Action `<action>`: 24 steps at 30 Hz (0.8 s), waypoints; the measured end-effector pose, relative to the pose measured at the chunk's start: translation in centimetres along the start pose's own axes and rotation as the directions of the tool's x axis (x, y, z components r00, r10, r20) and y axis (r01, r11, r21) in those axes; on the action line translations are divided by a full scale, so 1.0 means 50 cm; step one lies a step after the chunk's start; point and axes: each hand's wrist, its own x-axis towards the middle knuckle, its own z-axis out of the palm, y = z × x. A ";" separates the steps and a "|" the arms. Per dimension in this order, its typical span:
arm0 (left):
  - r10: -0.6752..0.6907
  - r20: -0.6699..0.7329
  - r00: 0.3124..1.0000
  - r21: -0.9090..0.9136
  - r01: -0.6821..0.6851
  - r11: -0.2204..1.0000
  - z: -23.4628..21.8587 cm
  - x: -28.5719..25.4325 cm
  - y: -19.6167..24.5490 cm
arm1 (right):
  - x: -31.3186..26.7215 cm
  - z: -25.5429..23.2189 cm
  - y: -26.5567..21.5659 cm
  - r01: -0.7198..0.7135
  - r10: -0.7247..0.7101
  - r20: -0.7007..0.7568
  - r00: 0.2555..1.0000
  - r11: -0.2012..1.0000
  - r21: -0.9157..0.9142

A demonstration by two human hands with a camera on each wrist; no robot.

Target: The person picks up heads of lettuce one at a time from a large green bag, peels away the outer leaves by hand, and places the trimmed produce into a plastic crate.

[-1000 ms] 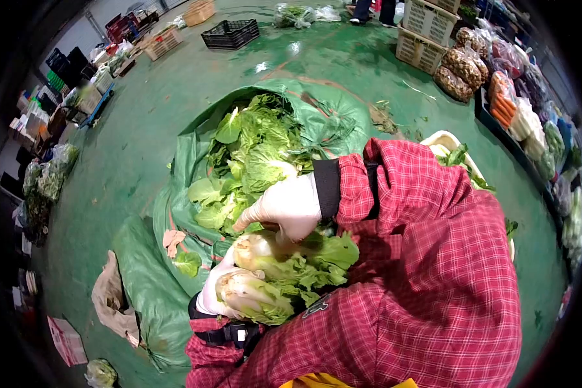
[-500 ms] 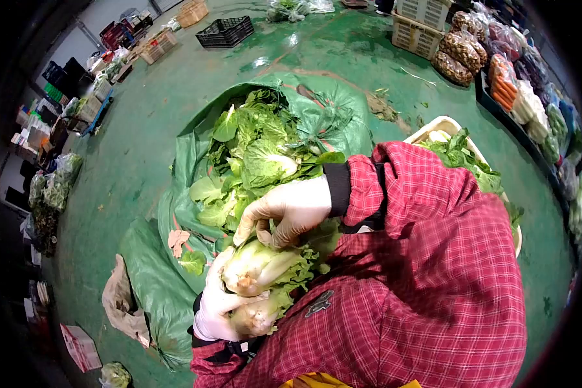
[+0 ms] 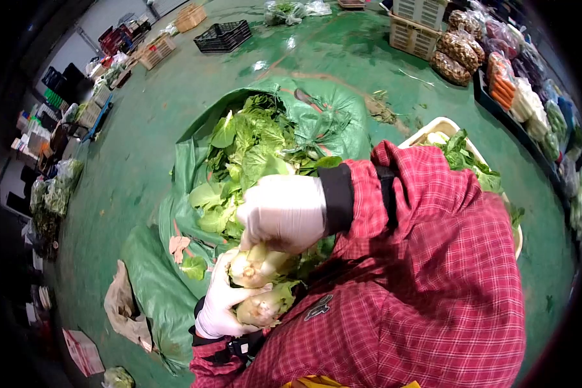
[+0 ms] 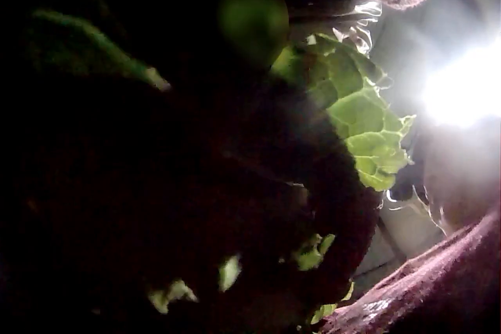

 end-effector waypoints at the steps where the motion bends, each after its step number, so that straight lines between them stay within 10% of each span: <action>1: 0.010 -0.020 1.000 -0.098 -0.012 0.995 0.007 0.003 -0.008 | 0.008 0.003 -0.013 0.039 -0.041 -0.001 0.999 0.953 -0.299; 6: 0.061 0.110 0.992 -0.306 -0.024 0.952 0.057 0.009 -0.041 | 0.037 0.057 0.002 0.081 -0.159 -0.167 0.973 0.914 -0.397; 10: -0.064 0.168 0.984 -0.328 0.117 0.938 0.122 0.098 -0.056 | 0.072 0.166 0.164 -0.142 0.180 -0.434 0.883 0.983 0.117; 12: -0.086 0.175 0.981 -0.295 0.136 0.946 0.148 0.147 -0.050 | 0.019 0.124 0.126 -0.549 0.559 -0.047 0.828 0.824 0.136; 13: -0.095 0.174 0.980 -0.276 0.142 0.951 0.159 0.170 -0.047 | 0.009 0.198 0.177 -0.286 0.384 -0.215 0.898 0.880 0.379; 15: -0.098 0.165 0.981 -0.251 0.138 0.958 0.178 0.213 -0.037 | -0.044 0.193 0.130 0.039 0.164 -0.156 0.974 0.555 0.831; 17: -0.089 0.167 0.982 -0.224 0.125 0.966 0.195 0.256 -0.022 | -0.079 0.177 0.027 -0.149 0.108 0.109 0.988 0.486 0.861; 21: -0.063 0.165 0.984 -0.149 0.087 0.985 0.218 0.321 0.008 | -0.095 0.223 -0.045 -0.076 0.541 -0.100 0.835 0.294 0.953; 24: -0.047 0.149 0.988 -0.106 0.063 0.992 0.218 0.363 0.029 | -0.107 0.266 -0.007 -0.226 0.547 -0.422 0.722 0.764 0.604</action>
